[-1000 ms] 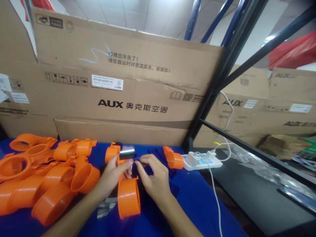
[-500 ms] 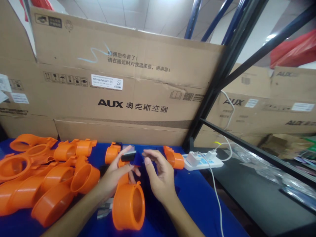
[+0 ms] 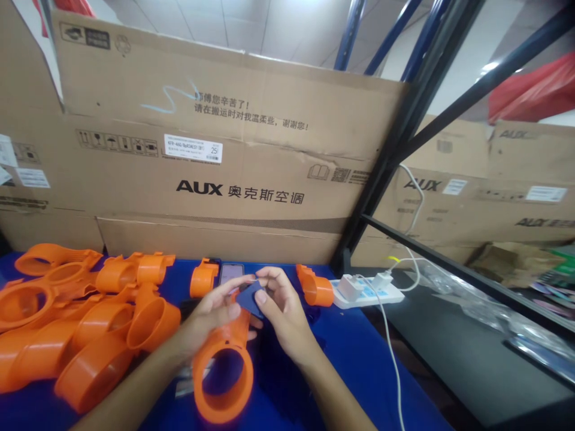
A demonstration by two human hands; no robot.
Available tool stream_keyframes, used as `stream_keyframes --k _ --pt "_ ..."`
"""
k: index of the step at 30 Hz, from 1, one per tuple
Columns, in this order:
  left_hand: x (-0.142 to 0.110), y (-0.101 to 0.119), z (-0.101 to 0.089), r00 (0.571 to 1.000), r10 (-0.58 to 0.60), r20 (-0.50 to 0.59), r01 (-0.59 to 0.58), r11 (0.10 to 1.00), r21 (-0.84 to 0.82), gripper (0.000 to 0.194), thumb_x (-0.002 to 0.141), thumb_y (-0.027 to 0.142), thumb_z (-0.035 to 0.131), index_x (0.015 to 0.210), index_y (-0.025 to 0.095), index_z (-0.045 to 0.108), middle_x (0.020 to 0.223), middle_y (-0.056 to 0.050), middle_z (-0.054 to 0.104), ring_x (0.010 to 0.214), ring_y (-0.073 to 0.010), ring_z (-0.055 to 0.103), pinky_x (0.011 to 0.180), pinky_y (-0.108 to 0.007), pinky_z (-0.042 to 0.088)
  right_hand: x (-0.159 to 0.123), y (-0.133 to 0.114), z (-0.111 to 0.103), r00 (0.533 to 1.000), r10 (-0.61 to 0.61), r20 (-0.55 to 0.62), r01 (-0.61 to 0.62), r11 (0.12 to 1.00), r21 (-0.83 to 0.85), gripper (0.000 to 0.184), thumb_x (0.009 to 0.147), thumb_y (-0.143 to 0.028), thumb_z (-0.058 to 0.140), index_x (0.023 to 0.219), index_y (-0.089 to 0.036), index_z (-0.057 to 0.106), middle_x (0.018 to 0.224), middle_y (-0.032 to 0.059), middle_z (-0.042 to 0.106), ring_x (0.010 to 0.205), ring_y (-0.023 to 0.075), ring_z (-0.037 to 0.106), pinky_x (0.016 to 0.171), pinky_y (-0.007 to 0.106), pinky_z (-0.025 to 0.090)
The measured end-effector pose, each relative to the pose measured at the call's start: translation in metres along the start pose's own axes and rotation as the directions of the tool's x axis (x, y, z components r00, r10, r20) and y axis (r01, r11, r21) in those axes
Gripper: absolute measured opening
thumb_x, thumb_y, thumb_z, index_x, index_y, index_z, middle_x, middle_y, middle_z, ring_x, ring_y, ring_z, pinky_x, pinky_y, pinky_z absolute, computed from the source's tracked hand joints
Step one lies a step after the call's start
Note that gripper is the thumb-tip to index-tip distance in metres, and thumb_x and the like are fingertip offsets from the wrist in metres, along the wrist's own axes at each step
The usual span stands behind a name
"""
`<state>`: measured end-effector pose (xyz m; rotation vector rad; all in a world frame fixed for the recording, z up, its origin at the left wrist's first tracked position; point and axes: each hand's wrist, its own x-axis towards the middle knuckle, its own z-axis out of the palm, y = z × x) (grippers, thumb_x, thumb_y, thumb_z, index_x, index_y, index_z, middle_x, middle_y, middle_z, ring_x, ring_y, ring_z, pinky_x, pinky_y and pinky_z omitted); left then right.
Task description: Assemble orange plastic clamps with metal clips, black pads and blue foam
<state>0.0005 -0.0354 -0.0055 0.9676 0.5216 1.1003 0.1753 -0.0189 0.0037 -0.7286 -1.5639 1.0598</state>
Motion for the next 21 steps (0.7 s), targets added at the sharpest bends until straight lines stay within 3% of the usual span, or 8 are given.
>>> stream_keyframes --k 4,9,11,14,16,18,21 --pt "0.002 0.001 0.003 0.990 0.087 -0.111 -0.070 0.986 0.149 0.051 0.075 0.036 0.085 0.122 0.022 0.072 0.121 -0.015 0.073 0.089 -0.0297 0.076 0.075 -0.039 0.063 -0.001 0.003 0.007 1.000 -0.003 -0.030 0.002 1.000 -0.017 0.039 0.088 -0.051 0.070 0.110 -0.027 0.048 0.089 -0.0009 0.057 0.071 0.0144 0.055 0.060 0.025 0.053" --pt "0.000 0.007 0.000 0.989 0.108 -0.102 -0.081 0.968 0.239 0.048 0.077 0.032 0.083 0.123 0.021 0.072 0.118 -0.013 0.075 0.101 -0.0320 0.074 0.077 -0.037 0.062 -0.002 0.002 0.010 0.999 -0.030 -0.016 0.030 1.000 -0.002 0.033 0.089 -0.046 0.070 0.102 -0.027 0.045 0.087 -0.0030 0.053 0.073 0.0140 0.053 0.062 0.024 0.051" --pt "0.000 0.010 -0.003 0.990 0.096 -0.100 -0.071 0.972 0.225 0.049 0.077 0.032 0.084 0.123 0.020 0.072 0.117 -0.014 0.075 0.101 -0.0325 0.074 0.076 -0.036 0.062 0.000 0.001 0.006 0.999 -0.027 0.021 0.028 0.998 -0.056 0.029 0.094 -0.045 0.065 0.109 -0.027 0.048 0.089 -0.0012 0.057 0.075 0.0151 0.057 0.065 0.026 0.052" --pt "0.002 0.013 -0.009 0.988 0.043 -0.148 -0.026 0.993 0.114 0.056 0.081 0.040 0.079 0.131 0.020 0.065 0.105 -0.014 0.078 0.080 -0.0291 0.077 0.066 -0.035 0.061 0.002 -0.001 -0.006 0.998 -0.049 0.026 0.054 0.960 -0.276 0.019 0.104 -0.041 0.049 0.110 -0.024 0.055 0.091 0.0019 0.064 0.081 0.0177 0.062 0.075 0.032 0.052" --pt "0.004 0.015 -0.013 0.984 0.031 -0.173 -0.027 0.999 0.023 0.061 0.082 0.045 0.076 0.136 0.019 0.061 0.100 -0.014 0.079 0.073 -0.0282 0.077 0.063 -0.036 0.060 0.003 -0.003 -0.014 0.994 -0.078 0.073 0.105 0.851 -0.515 0.019 0.104 -0.035 0.048 0.096 -0.023 0.060 0.085 0.0021 0.065 0.081 0.0191 0.060 0.076 0.033 0.048" --pt "0.005 0.016 -0.017 0.985 0.024 -0.168 -0.032 0.998 -0.045 0.066 0.081 0.049 0.075 0.137 0.018 0.060 0.099 -0.015 0.079 0.076 -0.0300 0.077 0.066 -0.038 0.061 0.003 -0.003 -0.018 0.977 -0.062 0.206 0.191 0.684 -0.704 0.016 0.098 -0.029 0.059 0.083 -0.022 0.063 0.081 0.0029 0.064 0.081 0.0206 0.057 0.075 0.035 0.045" --pt "0.005 0.015 -0.018 0.984 0.026 -0.175 -0.041 0.996 -0.084 0.066 0.082 0.050 0.072 0.138 0.017 0.059 0.102 -0.017 0.079 0.080 -0.0314 0.077 0.070 -0.041 0.062 -0.001 -0.002 -0.015 0.928 0.021 0.372 0.312 0.500 -0.808 0.010 0.089 -0.026 0.071 0.080 -0.021 0.068 0.084 0.0058 0.063 0.086 0.0232 0.054 0.078 0.037 0.042"
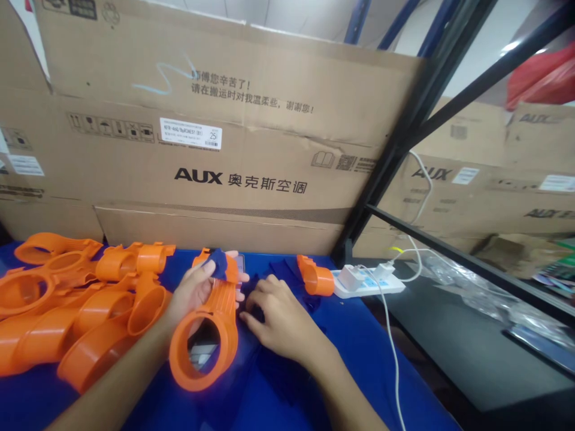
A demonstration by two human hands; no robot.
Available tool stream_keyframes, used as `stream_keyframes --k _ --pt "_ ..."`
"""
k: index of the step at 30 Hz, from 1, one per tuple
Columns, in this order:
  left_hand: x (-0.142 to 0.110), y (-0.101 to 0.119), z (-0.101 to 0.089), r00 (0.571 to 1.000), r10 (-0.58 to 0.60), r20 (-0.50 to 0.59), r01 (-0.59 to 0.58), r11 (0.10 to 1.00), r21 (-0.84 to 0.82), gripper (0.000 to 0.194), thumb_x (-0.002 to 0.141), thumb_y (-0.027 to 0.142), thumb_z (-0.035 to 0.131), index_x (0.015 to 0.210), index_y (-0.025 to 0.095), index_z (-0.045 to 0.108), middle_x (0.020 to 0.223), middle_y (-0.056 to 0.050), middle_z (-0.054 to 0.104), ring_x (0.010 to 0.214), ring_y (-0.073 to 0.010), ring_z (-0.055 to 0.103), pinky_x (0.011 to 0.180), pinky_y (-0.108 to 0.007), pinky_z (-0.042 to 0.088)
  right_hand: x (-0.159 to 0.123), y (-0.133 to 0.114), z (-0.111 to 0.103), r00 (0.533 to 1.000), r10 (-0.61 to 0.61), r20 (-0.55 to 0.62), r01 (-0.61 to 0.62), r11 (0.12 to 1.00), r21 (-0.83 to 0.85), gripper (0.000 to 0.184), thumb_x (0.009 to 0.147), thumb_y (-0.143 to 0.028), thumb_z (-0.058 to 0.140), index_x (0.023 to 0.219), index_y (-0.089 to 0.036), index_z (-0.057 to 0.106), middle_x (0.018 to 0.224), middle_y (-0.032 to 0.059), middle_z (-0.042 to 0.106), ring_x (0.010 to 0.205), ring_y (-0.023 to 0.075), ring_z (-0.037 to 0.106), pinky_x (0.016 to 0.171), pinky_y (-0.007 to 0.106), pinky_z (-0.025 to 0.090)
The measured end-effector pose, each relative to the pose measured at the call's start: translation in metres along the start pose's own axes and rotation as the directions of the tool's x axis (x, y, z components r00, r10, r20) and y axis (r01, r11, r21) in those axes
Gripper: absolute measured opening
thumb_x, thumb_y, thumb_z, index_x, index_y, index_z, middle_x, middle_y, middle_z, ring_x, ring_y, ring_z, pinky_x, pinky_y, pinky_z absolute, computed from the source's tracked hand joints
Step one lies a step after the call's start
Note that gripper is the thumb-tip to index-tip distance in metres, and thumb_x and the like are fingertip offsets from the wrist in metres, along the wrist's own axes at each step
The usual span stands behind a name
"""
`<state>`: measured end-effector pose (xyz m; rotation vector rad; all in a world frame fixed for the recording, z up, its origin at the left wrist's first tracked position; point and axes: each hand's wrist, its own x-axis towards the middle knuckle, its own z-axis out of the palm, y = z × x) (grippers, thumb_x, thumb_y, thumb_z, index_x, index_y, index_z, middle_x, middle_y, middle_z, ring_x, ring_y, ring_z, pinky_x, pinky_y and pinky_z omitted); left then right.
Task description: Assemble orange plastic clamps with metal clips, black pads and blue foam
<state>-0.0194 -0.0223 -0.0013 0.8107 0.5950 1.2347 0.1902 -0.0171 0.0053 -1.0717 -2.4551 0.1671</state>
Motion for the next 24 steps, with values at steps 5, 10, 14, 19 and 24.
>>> stream_keyframes --k 5,10,14,19,24 --pt "-0.003 -0.001 0.003 0.999 0.045 0.014 -0.046 0.999 0.020 0.066 0.087 0.048 0.068 0.144 0.018 0.053 0.105 -0.017 0.079 0.079 -0.0312 0.078 0.070 -0.042 0.062 0.000 -0.010 0.005 0.986 -0.007 0.165 0.020 0.996 -0.082 0.018 0.089 -0.037 0.072 0.086 -0.020 0.072 0.097 0.0086 0.060 0.098 0.0268 0.050 0.089 0.042 0.040" --pt "-0.003 0.000 0.004 0.997 0.065 0.051 -0.067 0.997 0.041 0.070 0.088 0.049 0.067 0.148 0.018 0.048 0.106 -0.017 0.079 0.080 -0.0318 0.078 0.070 -0.043 0.063 0.002 -0.012 0.005 0.967 0.056 0.248 -0.038 0.996 -0.078 0.023 0.088 -0.041 0.073 0.088 -0.018 0.072 0.102 0.0104 0.058 0.102 0.0287 0.047 0.089 0.043 0.038" --pt "-0.004 0.001 0.005 0.997 0.064 0.052 -0.066 0.997 0.043 0.069 0.090 0.048 0.066 0.150 0.019 0.047 0.108 -0.017 0.079 0.080 -0.0323 0.078 0.070 -0.044 0.063 0.001 -0.011 0.008 0.972 0.076 0.224 -0.068 0.997 -0.044 0.019 0.090 -0.037 0.071 0.084 -0.019 0.070 0.102 0.0097 0.059 0.101 0.0280 0.048 0.089 0.043 0.038" --pt "-0.005 0.002 0.007 0.997 0.063 0.044 -0.065 0.997 0.032 0.073 0.088 0.049 0.069 0.150 0.017 0.048 0.108 -0.018 0.079 0.079 -0.0331 0.078 0.069 -0.045 0.063 0.001 -0.007 0.006 0.979 0.171 0.110 -0.176 0.984 0.033 0.014 0.090 -0.033 0.071 0.084 -0.020 0.067 0.100 0.0080 0.062 0.100 0.0274 0.051 0.087 0.042 0.040" --pt "-0.005 0.002 0.006 0.997 0.074 0.031 -0.075 0.997 0.031 0.070 0.087 0.048 0.070 0.148 0.016 0.051 0.107 -0.018 0.079 0.080 -0.0331 0.078 0.072 -0.045 0.063 0.002 0.000 -0.004 0.980 0.199 -0.003 -0.192 0.951 0.244 0.014 0.090 -0.027 0.070 0.080 -0.021 0.064 0.087 0.0028 0.067 0.090 0.0225 0.057 0.083 0.037 0.043"
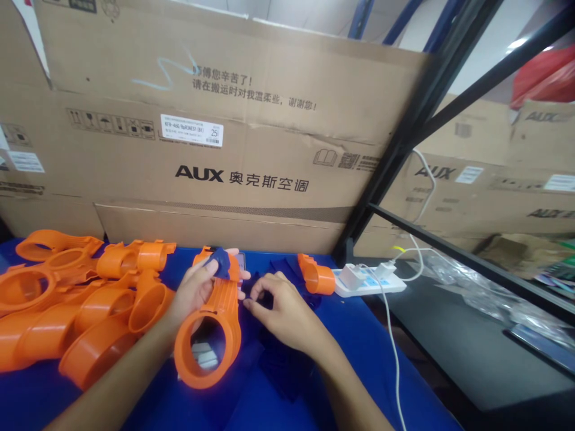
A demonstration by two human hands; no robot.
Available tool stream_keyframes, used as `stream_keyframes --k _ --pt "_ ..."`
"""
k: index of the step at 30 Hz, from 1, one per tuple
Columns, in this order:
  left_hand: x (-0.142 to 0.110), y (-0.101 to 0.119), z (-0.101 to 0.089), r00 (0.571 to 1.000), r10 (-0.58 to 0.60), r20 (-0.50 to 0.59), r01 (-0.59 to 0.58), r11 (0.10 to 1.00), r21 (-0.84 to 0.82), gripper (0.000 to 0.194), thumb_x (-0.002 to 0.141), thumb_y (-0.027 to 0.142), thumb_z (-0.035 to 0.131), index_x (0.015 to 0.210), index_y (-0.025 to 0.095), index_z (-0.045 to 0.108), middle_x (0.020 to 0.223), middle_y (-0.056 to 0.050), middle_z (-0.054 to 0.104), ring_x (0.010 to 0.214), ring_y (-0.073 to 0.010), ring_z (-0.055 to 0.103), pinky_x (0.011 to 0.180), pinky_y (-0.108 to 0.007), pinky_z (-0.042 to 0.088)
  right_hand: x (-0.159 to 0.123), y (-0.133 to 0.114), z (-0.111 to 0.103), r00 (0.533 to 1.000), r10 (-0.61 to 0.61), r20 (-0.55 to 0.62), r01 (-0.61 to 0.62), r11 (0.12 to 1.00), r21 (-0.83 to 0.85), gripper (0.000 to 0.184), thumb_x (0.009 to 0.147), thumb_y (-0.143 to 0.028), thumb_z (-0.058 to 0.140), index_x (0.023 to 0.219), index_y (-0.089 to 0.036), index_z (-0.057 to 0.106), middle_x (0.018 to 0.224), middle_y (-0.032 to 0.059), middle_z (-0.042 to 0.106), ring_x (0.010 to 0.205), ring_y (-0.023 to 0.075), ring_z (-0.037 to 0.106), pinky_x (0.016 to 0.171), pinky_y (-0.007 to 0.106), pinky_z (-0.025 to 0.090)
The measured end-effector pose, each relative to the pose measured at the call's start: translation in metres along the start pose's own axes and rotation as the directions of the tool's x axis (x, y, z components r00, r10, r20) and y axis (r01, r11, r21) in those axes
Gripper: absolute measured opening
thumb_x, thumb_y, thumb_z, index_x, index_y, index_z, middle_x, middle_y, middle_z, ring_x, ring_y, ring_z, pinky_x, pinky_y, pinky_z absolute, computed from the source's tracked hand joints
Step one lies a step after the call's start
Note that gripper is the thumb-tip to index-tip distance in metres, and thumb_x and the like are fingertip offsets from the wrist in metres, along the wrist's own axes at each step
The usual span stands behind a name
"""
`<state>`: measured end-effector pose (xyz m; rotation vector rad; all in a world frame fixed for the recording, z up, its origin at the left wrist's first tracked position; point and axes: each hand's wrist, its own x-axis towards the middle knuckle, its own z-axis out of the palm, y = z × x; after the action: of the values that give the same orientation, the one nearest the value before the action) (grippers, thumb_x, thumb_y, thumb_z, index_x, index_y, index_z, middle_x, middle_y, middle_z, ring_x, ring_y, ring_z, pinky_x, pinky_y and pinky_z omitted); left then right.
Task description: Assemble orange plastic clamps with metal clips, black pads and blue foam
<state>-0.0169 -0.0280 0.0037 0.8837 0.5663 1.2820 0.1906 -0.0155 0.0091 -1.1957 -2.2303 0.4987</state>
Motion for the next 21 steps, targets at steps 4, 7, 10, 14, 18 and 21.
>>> stream_keyframes --k 4,7,10,14,18,21 --pt "0.0008 -0.0020 -0.0015 1.000 0.006 -0.021 -0.006 1.000 0.006 0.070 0.087 0.047 0.069 0.147 0.015 0.052 0.105 -0.018 0.080 0.082 -0.0337 0.078 0.073 -0.045 0.063 0.0017 0.0036 -0.0068 0.999 0.032 -0.039 -0.022 0.973 0.230 0.019 0.094 -0.032 0.065 0.080 -0.021 0.062 0.077 -0.0009 0.064 0.071 0.0160 0.055 0.069 0.030 0.043" --pt "0.0024 -0.0040 -0.0028 0.999 0.011 -0.032 -0.011 1.000 0.008 0.067 0.088 0.046 0.068 0.146 0.016 0.053 0.104 -0.018 0.080 0.081 -0.0333 0.078 0.071 -0.044 0.062 0.0026 0.0052 -0.0077 0.995 0.060 -0.080 -0.024 0.923 0.384 0.022 0.095 -0.037 0.065 0.080 -0.021 0.060 0.077 -0.0014 0.060 0.069 0.0144 0.053 0.063 0.027 0.043" --pt "0.0044 -0.0052 -0.0041 1.000 0.012 -0.015 -0.012 1.000 0.011 0.069 0.086 0.048 0.070 0.145 0.015 0.054 0.103 -0.018 0.080 0.081 -0.0333 0.078 0.071 -0.043 0.062 0.0032 0.0049 -0.0063 0.994 0.064 -0.093 -0.012 0.878 0.479 0.023 0.093 -0.039 0.068 0.081 -0.020 0.061 0.077 -0.0013 0.059 0.070 0.0139 0.053 0.064 0.027 0.044" --pt "0.0054 -0.0048 -0.0038 1.000 0.014 -0.018 -0.013 1.000 0.027 0.069 0.086 0.049 0.071 0.143 0.014 0.056 0.105 -0.018 0.080 0.083 -0.0329 0.078 0.073 -0.042 0.062 0.0035 0.0038 -0.0045 0.993 0.082 -0.087 -0.024 0.850 0.526 0.024 0.091 -0.040 0.071 0.080 -0.020 0.062 0.076 -0.0016 0.059 0.069 0.0131 0.052 0.062 0.026 0.043" --pt "0.0050 -0.0031 -0.0037 1.000 0.021 -0.019 -0.021 1.000 0.020 0.069 0.086 0.048 0.070 0.144 0.014 0.056 0.105 -0.018 0.080 0.081 -0.0327 0.078 0.070 -0.041 0.062 0.0043 0.0057 -0.0042 0.987 0.121 -0.104 -0.042 0.826 0.562 0.026 0.089 -0.042 0.073 0.080 -0.020 0.063 0.074 -0.0017 0.059 0.068 0.0130 0.053 0.061 0.025 0.043" --pt "0.0034 -0.0010 -0.0045 0.999 0.023 -0.024 -0.023 1.000 0.015 0.069 0.086 0.048 0.071 0.144 0.015 0.056 0.106 -0.018 0.080 0.080 -0.0321 0.078 0.068 -0.041 0.062 0.0061 0.0089 -0.0061 0.966 0.182 -0.186 -0.037 0.805 0.593 0.028 0.087 -0.044 0.075 0.081 -0.019 0.063 0.070 -0.0021 0.060 0.063 0.0120 0.052 0.058 0.024 0.041"
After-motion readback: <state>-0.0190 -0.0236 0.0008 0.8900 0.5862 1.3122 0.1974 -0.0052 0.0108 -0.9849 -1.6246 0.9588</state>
